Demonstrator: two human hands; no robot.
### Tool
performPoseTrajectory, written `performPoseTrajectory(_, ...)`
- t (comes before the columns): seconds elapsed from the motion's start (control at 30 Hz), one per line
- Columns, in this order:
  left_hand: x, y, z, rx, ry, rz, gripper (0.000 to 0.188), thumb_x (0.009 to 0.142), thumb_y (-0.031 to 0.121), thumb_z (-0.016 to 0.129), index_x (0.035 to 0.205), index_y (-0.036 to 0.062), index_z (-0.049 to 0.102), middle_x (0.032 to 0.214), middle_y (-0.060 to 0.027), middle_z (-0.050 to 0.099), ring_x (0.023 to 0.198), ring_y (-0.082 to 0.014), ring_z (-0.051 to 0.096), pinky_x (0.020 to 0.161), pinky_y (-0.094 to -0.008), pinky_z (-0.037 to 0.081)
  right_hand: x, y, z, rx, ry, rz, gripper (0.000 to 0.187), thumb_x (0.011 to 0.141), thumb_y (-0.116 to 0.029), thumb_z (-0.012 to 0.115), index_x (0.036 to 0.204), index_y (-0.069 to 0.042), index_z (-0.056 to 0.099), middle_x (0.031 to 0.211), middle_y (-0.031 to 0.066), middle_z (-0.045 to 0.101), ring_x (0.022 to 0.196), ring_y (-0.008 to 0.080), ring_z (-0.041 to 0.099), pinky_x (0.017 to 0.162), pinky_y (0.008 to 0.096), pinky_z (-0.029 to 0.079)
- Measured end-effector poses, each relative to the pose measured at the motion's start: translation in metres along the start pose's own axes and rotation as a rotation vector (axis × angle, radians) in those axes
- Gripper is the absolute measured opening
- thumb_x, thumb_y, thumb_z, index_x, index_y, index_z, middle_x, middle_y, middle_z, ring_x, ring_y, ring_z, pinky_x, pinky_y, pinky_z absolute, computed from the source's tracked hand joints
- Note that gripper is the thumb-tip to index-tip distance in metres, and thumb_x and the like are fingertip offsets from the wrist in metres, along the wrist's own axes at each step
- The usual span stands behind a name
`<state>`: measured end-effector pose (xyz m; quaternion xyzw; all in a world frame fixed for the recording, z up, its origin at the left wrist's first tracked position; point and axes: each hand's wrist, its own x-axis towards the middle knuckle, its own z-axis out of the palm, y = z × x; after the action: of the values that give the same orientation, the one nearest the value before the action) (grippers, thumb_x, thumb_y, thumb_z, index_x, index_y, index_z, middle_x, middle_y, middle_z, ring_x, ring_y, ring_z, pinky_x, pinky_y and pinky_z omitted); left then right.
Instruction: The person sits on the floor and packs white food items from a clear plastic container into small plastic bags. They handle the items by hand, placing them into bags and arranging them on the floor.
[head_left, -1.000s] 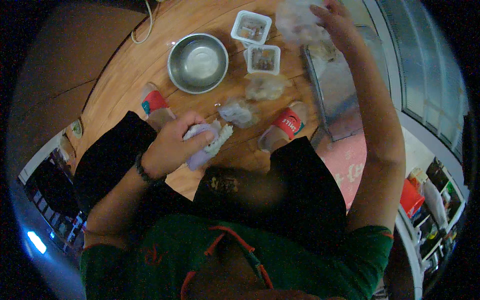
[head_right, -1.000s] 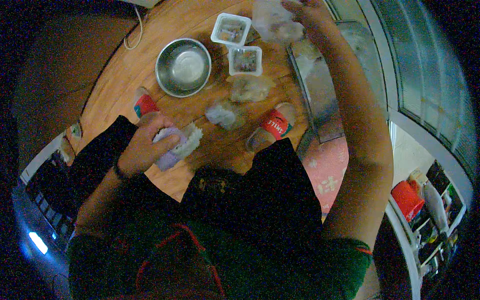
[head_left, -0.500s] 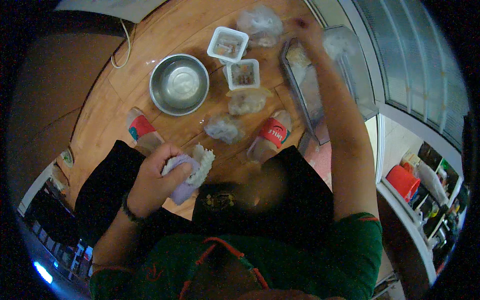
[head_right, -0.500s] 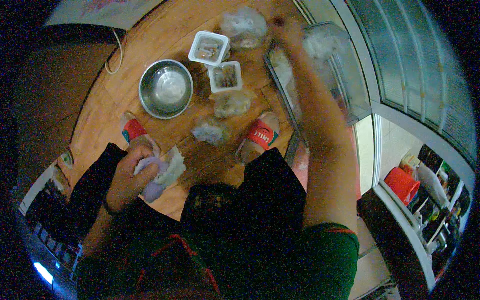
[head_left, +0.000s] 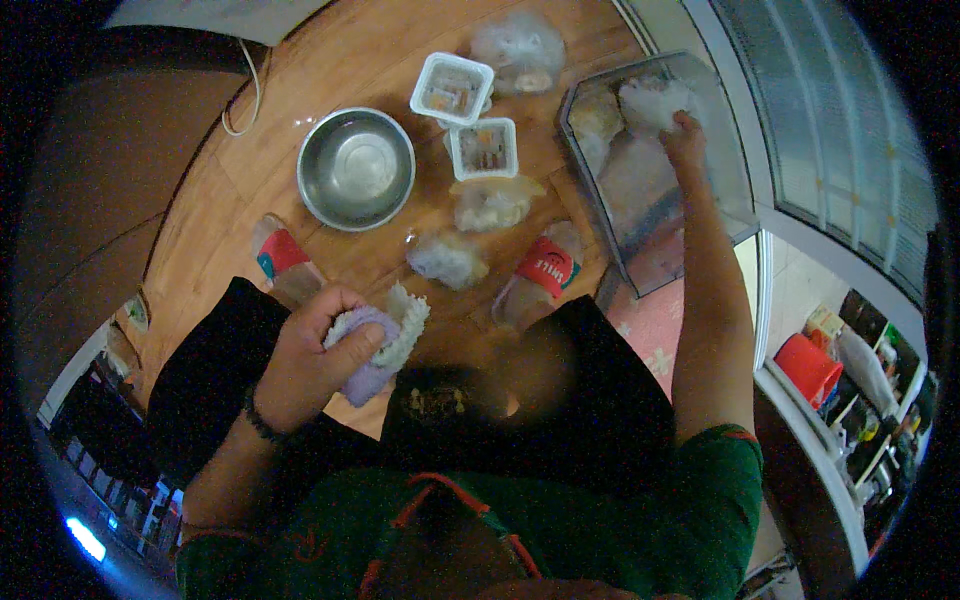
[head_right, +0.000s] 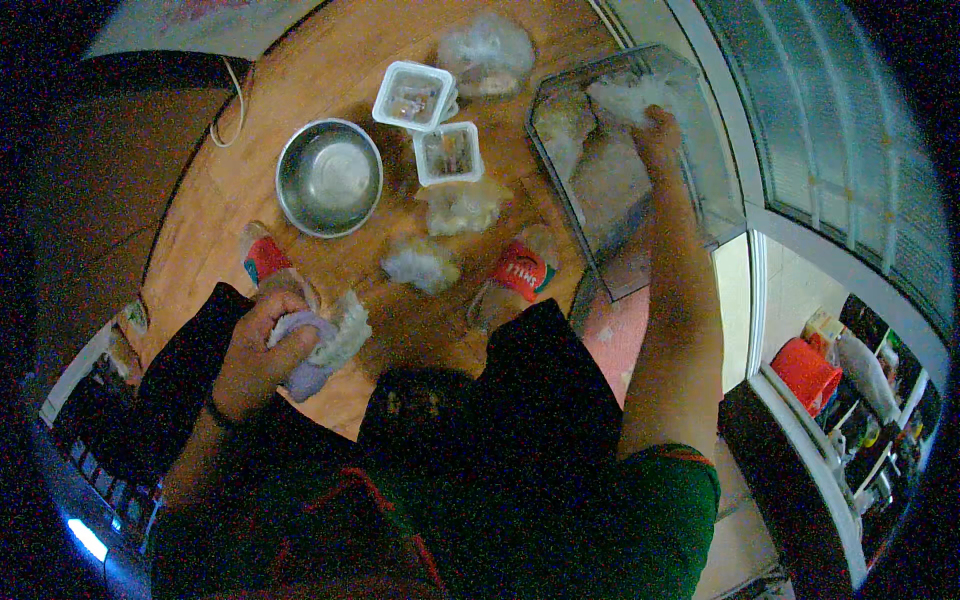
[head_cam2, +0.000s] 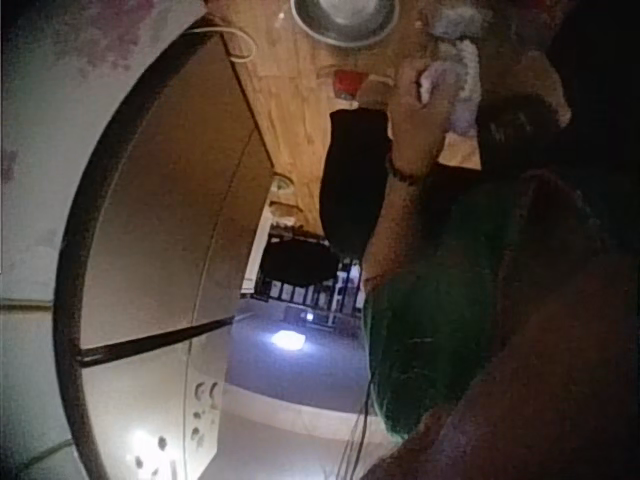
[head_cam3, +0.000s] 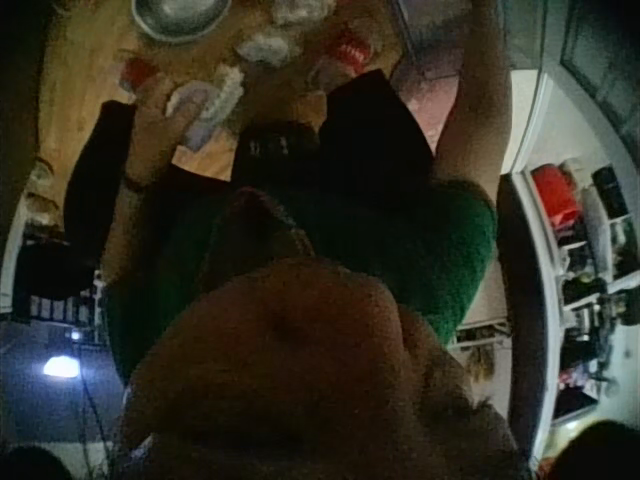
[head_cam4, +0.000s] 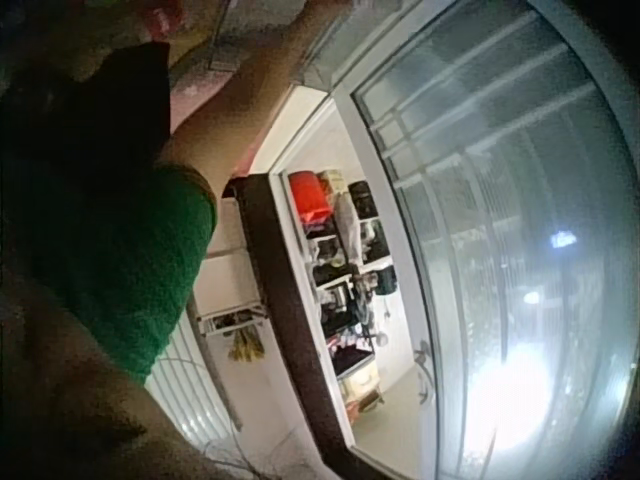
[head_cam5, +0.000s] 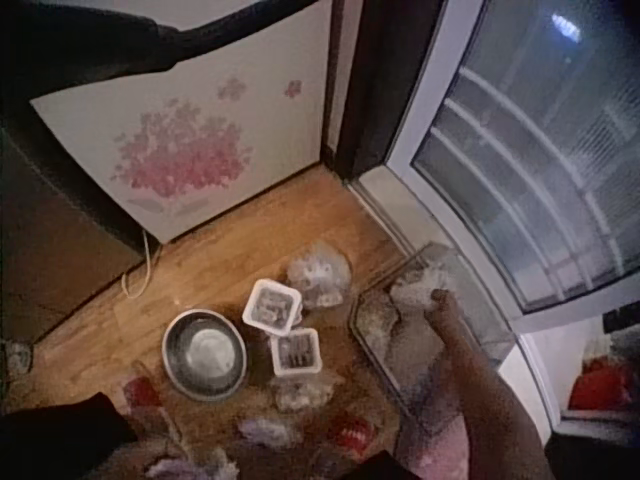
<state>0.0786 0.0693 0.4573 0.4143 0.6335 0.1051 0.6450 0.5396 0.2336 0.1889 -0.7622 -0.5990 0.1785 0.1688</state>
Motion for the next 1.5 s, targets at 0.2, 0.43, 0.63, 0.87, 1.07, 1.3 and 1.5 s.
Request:
performPoseTrajectory(0.2,-0.001,-0.004,0.004,0.015,0.000,-0.074,0.020,0.077,0.019,0.058,0.088,0.0041,0.050,0.075,-0.0020,0.053,0.069,-0.0077,0.050,0.060,-0.0227,0.042,-0.093,0.081,-0.010,0.804,-0.204,0.403,0.033,0.060,0.004,0.057,0.093,-0.002,0.054,0.093,0.0082,0.054,0.086,0.0209,0.052,0.072,0.0266,0.042)
performPoseTrajectory(0.43,0.004,-0.011,0.012,0.063,0.049,0.001,0.020,0.077,0.018,0.057,0.088,0.0025,0.050,0.074,-0.0017,0.053,0.068,-0.0080,0.049,0.059,-0.0227,0.042,-0.139,0.059,-0.031,-0.357,-0.551,0.062,0.045,0.061,-0.009,0.064,0.104,-0.009,0.051,0.104,0.0177,0.053,0.096,0.0313,0.051,0.075,0.0352,0.042)
performPoseTrajectory(0.63,0.014,-0.015,0.014,0.128,0.020,0.019,0.019,0.077,0.018,0.057,0.086,0.0025,0.051,0.076,-0.0028,0.052,0.071,-0.0094,0.049,0.062,-0.0236,0.041,-0.105,0.062,-0.070,-0.262,-0.308,0.258,0.068,0.061,-0.028,0.072,0.117,-0.008,0.039,0.116,0.0239,0.042,0.096,0.0424,0.048,0.082,0.0420,0.041)
performPoseTrajectory(0.87,0.017,-0.034,0.017,0.214,0.064,0.070,0.019,0.077,0.019,0.057,0.087,0.0029,0.052,0.080,-0.0031,0.051,0.075,-0.0101,0.049,0.066,-0.0240,0.041,-0.093,0.028,-0.059,-0.730,0.077,0.172,0.085,0.059,-0.039,0.072,0.122,0.001,0.030,0.122,0.0248,0.036,0.108,0.0417,0.039,0.087,0.0413,0.037)
performPoseTrajectory(1.07,0.025,-0.018,0.026,0.106,0.012,-0.017,0.021,0.078,0.020,0.057,0.089,0.0036,0.051,0.078,-0.0017,0.052,0.072,-0.0086,0.049,0.063,-0.0230,0.041,-0.077,0.132,-0.019,-0.022,-0.137,0.386,0.065,0.063,-0.028,0.071,0.112,0.003,0.042,0.105,0.0184,0.051,0.100,0.0309,0.049,0.085,0.0367,0.041)
performPoseTrajectory(1.3,0.020,-0.020,0.030,0.115,0.035,-0.031,0.021,0.078,0.021,0.057,0.088,0.0040,0.051,0.076,-0.0016,0.052,0.069,-0.0075,0.049,0.060,-0.0220,0.041,-0.082,0.037,-0.056,1.125,-0.091,0.531,0.036,0.068,-0.010,0.060,0.101,0.004,0.051,0.097,0.0133,0.057,0.088,0.0253,0.056,0.076,0.0337,0.046)
performPoseTrajectory(1.5,0.020,-0.014,0.028,0.099,0.005,-0.043,0.022,0.078,0.023,0.058,0.087,0.0037,0.051,0.075,-0.0013,0.052,0.070,-0.0077,0.049,0.060,-0.0222,0.041,-0.094,0.031,-0.074,1.826,-0.243,0.508,0.042,0.067,-0.016,0.047,0.103,0.005,0.050,0.098,0.0174,0.056,0.091,0.0309,0.054,0.082,0.0401,0.043)
